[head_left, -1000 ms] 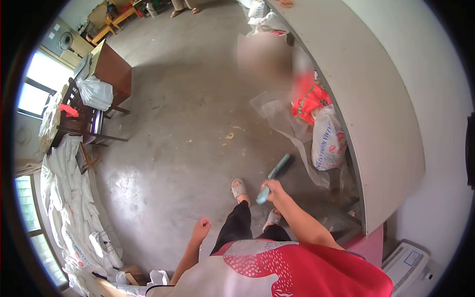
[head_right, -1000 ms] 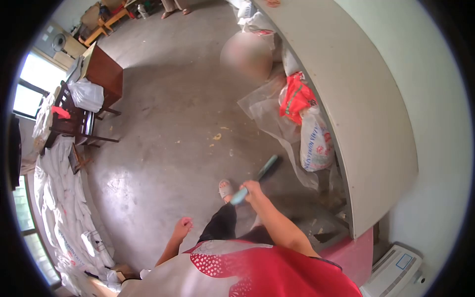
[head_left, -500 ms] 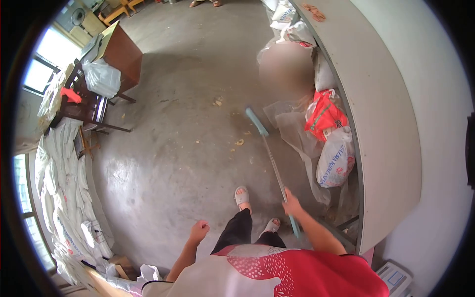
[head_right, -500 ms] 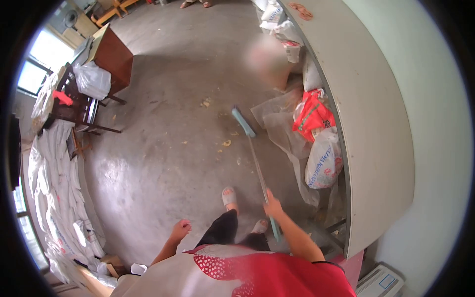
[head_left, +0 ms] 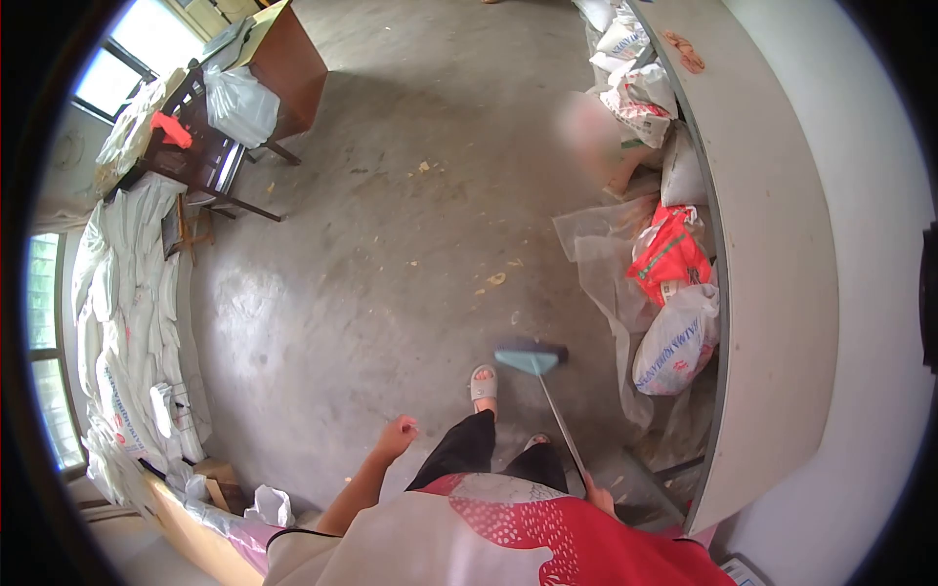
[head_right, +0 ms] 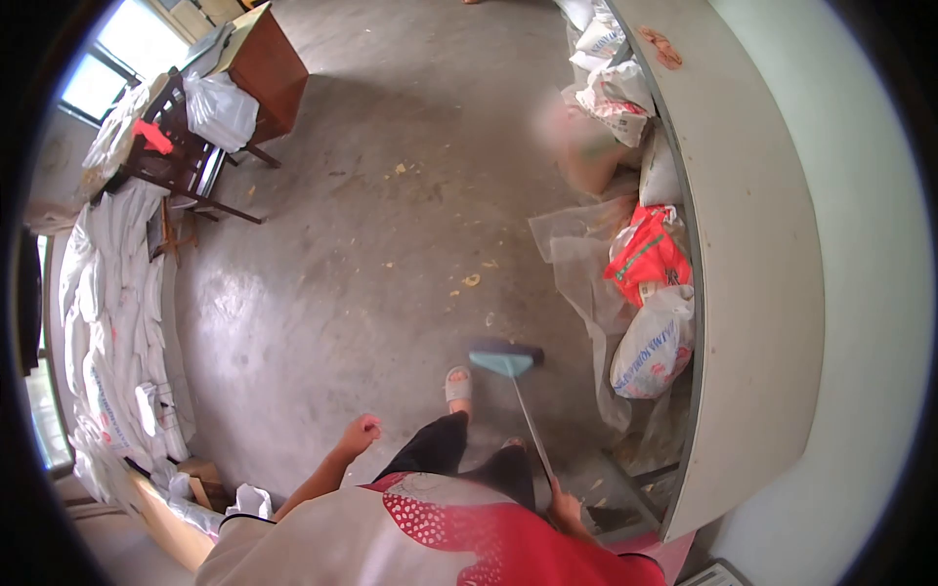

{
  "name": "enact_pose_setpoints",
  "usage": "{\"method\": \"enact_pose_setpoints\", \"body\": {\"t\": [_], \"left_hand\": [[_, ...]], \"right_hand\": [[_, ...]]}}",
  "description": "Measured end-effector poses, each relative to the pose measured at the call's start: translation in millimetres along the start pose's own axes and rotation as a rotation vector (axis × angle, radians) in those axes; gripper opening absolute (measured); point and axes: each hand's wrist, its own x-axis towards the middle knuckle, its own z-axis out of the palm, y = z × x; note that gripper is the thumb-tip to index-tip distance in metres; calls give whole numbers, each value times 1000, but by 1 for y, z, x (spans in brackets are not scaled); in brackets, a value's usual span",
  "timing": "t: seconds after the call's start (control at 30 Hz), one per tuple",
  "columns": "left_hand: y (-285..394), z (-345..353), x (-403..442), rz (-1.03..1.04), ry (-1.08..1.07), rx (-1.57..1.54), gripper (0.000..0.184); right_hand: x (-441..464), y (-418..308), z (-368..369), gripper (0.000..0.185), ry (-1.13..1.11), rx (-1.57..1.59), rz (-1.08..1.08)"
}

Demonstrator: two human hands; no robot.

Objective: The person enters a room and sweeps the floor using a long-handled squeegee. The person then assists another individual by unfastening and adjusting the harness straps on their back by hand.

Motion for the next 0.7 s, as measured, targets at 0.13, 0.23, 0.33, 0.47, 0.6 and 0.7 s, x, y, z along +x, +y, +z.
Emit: {"method": "enact_pose_setpoints", "body": {"t": [0.13, 0.23, 0.33, 0.47, 0.6, 0.7], "left_hand": [[0, -9, -12, -44, 91, 6, 26], [1, -8, -36, -123, 142, -11, 27], [0, -9, -54, -172, 183, -110, 28], [-7, 19, -84, -292, 239, -227, 29], [-16, 58, -109, -413, 311, -324, 29], [-10, 79, -118, -465, 319, -324, 29]], "right_hand": [[117, -98, -112, 72, 249, -40, -119], [179, -165, -200, 69, 356, -16, -216], [160, -187, -218, 66, 366, 9, -261], [102, -146, -179, 64, 154, -36, -255], [71, -89, -172, 68, -79, -24, -519], [90, -104, -177, 59, -230, 14, -745]]}}
